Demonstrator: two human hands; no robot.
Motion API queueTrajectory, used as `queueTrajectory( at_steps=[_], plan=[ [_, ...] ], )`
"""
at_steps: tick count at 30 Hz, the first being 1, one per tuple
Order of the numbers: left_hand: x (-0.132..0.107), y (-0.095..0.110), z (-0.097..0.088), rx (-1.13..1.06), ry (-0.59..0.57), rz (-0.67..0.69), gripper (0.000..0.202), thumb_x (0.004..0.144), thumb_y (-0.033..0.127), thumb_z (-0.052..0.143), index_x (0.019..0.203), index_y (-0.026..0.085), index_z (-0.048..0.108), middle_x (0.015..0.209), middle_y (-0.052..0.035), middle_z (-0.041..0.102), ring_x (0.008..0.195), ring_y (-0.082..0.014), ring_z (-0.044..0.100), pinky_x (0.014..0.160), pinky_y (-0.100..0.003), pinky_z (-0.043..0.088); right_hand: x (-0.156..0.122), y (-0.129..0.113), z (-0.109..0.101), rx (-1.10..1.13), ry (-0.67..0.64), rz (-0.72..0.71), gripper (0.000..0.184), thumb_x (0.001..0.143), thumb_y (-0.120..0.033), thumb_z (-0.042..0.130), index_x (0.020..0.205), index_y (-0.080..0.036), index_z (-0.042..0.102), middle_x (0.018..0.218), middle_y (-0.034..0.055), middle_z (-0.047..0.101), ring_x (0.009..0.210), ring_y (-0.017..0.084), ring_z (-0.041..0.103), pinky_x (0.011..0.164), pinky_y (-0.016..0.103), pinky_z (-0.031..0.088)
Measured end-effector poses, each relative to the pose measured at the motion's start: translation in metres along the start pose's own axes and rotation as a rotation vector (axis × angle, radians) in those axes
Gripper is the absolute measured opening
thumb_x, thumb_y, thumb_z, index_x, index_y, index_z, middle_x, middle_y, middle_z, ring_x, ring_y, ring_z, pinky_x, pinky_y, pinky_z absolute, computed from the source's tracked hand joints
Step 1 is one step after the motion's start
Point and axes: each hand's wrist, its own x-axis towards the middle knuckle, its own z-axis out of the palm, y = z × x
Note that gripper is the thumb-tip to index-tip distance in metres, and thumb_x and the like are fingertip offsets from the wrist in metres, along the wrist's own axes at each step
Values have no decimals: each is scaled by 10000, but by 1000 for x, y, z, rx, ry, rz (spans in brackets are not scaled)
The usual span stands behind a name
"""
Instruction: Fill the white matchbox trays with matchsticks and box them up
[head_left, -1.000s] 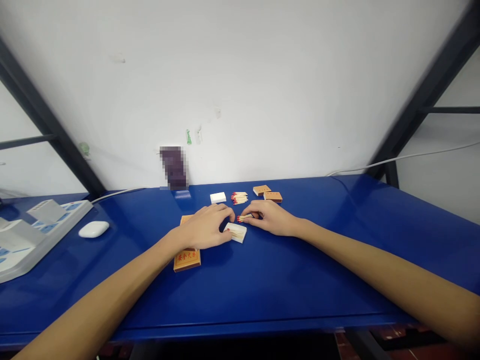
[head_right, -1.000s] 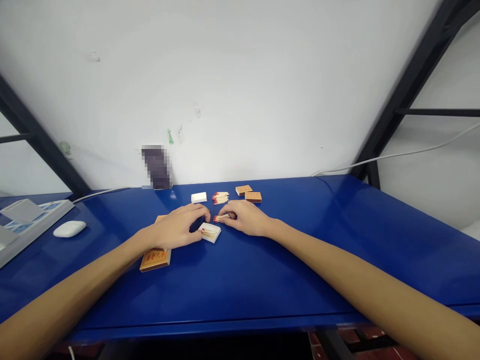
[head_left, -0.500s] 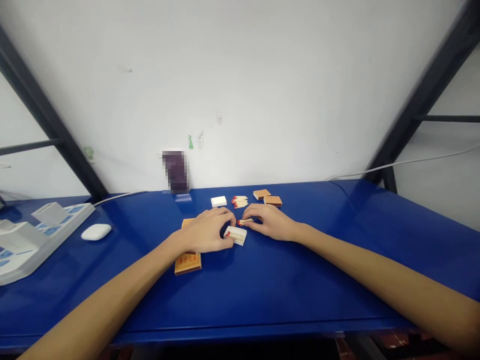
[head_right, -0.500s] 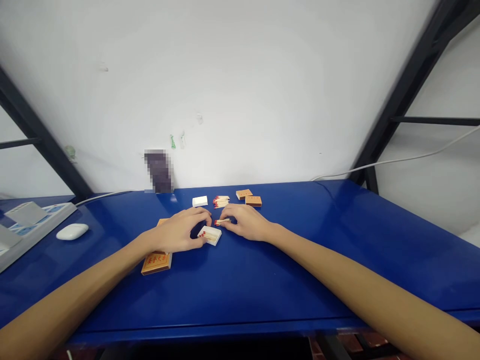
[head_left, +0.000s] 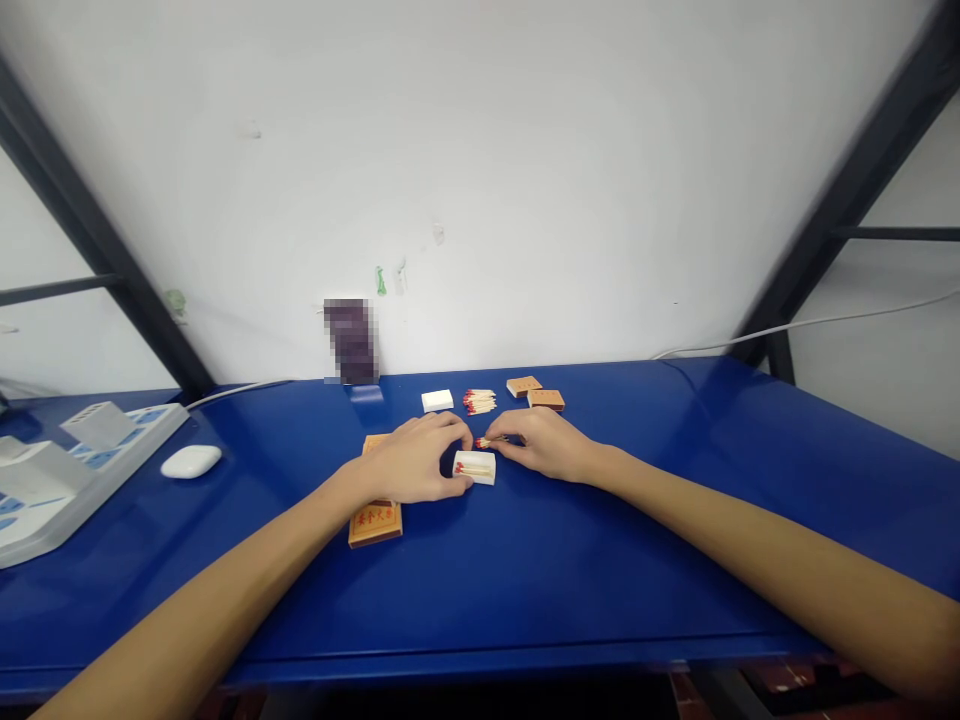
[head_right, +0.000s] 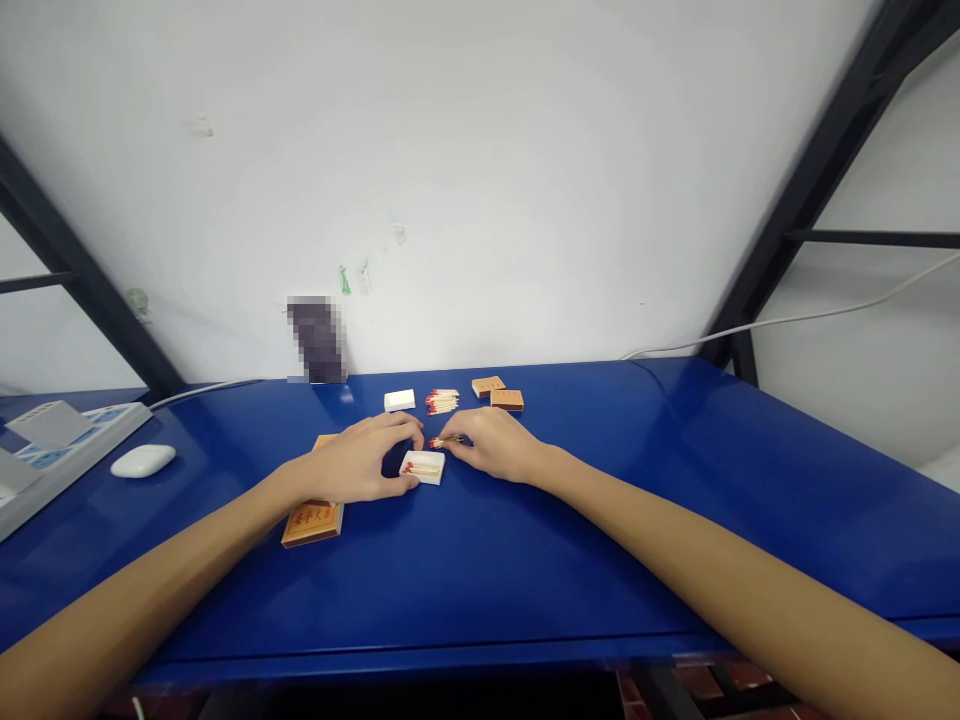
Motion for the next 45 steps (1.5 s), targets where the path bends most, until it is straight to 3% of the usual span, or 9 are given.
queueTrajectory(
  at_steps=[7, 13, 26, 36, 45],
  plan=[
    [-1, -1, 1, 9, 2, -4, 302, 809, 434, 633, 1032, 236, 584, 1223, -50, 559, 1105, -271, 543, 943, -416, 424, 3, -1, 1, 165, 26, 100, 145, 897, -250, 598, 905, -191, 730, 891, 46, 716, 753, 160, 605, 673, 281, 459],
    [-1, -2, 1, 20, -14, -12, 314, 817, 455, 622, 1045, 244, 583, 1297, -52, 523, 1147, -280, 534, 972, -423, 419, 6, -2, -3, 281, -31, 212, 164, 866, -287, 616, 926, -186, 730, 902, 41, 707, 661, 133, 526, 613, 271, 418],
    [0, -3, 1, 14, -8, 3, 302, 818, 441, 629, 1041, 243, 586, 1248, -46, 554, 1117, -271, 541, 945, -412, 420, 4, -3, -2, 241, -13, 192, 180, 867, -299, 612, 912, -178, 737, 829, 45, 681, 663, 137, 515, 616, 271, 407],
    [0, -2, 0, -1, -6, 13, 280, 822, 424, 636, 1022, 237, 580, 1195, -39, 572, 1081, -253, 549, 916, -393, 425, 6, -7, -22, 372, -208, 310, 262, 841, -414, 631, 877, -159, 675, 723, 10, 608, 604, 117, 473, 543, 254, 354],
    [0, -2, 1, -11, -2, 12, 277, 820, 422, 639, 1022, 241, 581, 1165, -28, 576, 1051, -243, 552, 903, -383, 424, 4, -8, -21, 419, -204, 346, 321, 805, -475, 657, 869, -162, 685, 705, 9, 600, 608, 122, 475, 546, 256, 357]
  ],
)
